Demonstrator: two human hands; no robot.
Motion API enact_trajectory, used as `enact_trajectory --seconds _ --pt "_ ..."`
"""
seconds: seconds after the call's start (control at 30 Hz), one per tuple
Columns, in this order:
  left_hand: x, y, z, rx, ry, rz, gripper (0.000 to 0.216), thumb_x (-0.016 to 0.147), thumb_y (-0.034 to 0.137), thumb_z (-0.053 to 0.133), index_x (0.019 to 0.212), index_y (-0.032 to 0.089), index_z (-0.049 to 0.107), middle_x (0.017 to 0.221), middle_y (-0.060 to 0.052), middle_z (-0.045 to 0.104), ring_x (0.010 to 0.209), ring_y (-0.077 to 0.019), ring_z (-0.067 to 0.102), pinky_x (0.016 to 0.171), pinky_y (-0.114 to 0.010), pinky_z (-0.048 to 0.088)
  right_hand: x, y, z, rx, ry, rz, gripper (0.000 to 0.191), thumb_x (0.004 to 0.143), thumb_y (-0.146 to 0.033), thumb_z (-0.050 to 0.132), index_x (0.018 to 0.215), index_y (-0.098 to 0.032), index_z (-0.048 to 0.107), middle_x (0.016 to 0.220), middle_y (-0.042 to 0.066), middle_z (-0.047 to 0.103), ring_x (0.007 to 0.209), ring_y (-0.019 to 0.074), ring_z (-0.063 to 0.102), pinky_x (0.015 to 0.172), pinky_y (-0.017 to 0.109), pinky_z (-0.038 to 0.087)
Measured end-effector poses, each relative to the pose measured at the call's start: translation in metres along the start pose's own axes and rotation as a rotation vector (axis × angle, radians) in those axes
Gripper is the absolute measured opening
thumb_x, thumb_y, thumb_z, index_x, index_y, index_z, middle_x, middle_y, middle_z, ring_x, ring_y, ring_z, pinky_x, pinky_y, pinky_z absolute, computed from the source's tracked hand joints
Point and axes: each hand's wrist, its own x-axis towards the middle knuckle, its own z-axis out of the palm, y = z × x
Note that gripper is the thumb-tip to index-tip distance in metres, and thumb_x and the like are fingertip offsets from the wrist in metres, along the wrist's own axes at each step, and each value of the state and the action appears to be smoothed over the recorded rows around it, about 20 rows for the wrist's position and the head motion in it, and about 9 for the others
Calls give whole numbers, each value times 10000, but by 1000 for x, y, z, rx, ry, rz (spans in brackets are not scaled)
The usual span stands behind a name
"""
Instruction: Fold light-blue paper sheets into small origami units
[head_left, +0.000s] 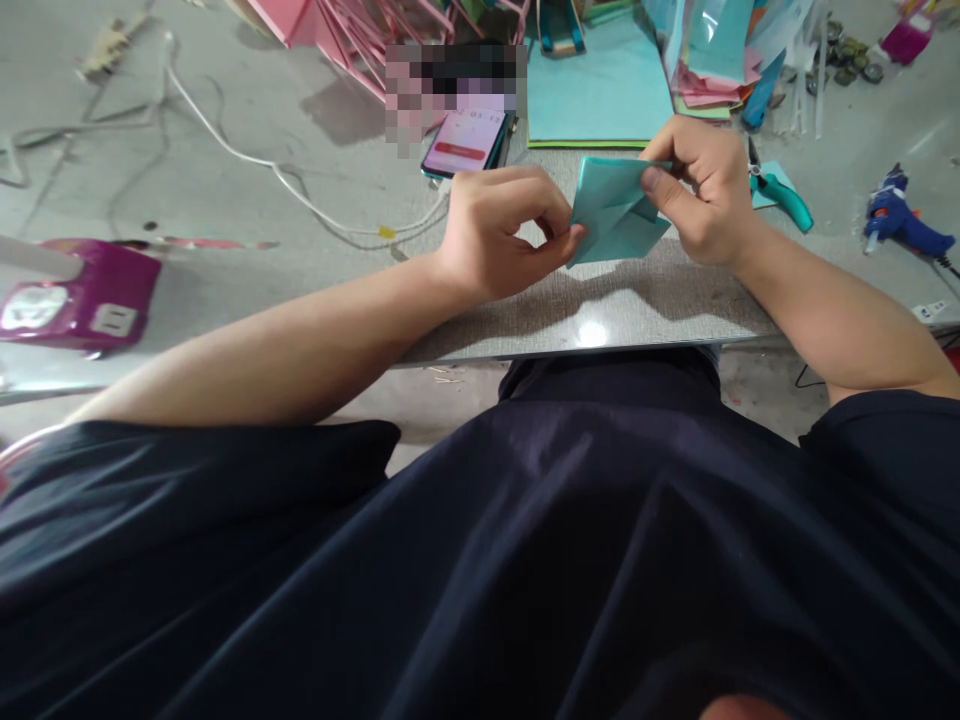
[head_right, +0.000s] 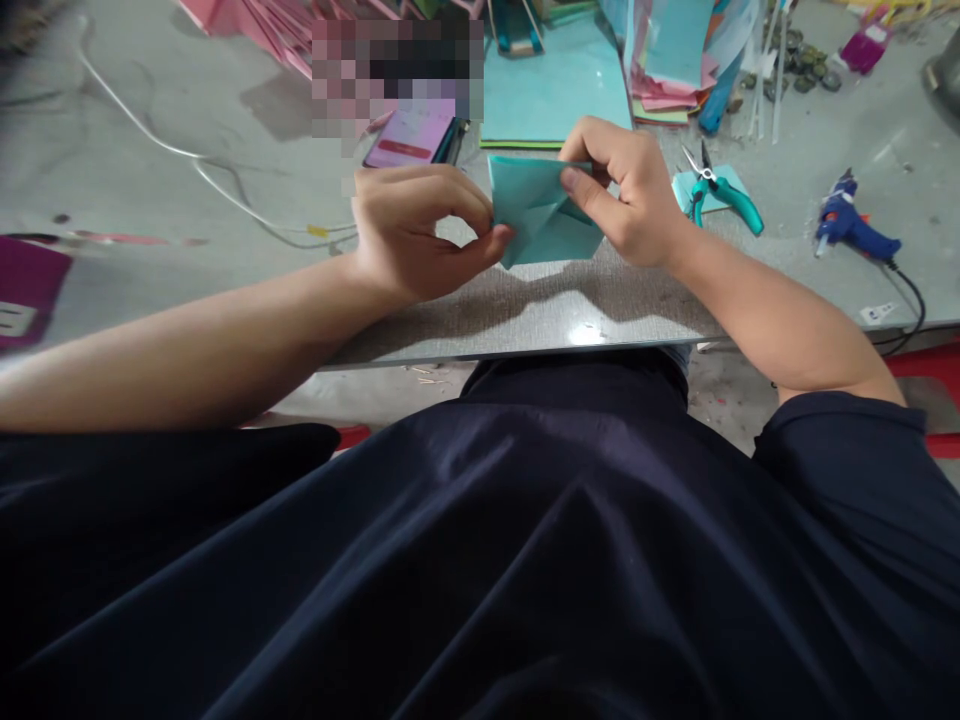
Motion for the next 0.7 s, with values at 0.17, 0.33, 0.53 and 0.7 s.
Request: enact_trajectory --seconds 0.17,0.33,0.53,0.7 --pt "15 14 -1 20 103 178 310 1136 389 1003 1018 330 723 903 16 814 643 -158 674 571 -333 584 -3 5 10 121 46 -63 952 833 -1259 792 1028 -333 684 975 39 684 751 229 541 647 428 480" --pt "7 13 -3 21 -37 15 450 1203 622 938 953 334 699 891 5 758 726 -182 740 677 -354 667 -4 -3 15 126 -32 59 983 735 -1089 1079 1214 -342 658 1375 72 769 1031 274 745 764 397 616" --pt "-2 7 -1 76 -59 34 566 1209 685 910 916 308 607 854 16 671 766 -172 744 696 -318 660 -1 -6 17 253 -36 76 820 788 -894 1163 1156 -326 700 1031 0 752 778 201 567 695 376 589" --pt "5 4 4 -24 53 127 496 1112 627 1054 970 333 681 853 23 721 676 -165 667 605 -338 632 -1 -4 31 340 54 6 983 688 -1159 1066 980 -314 658 869 -9 620 778 211 498 678 393 514"
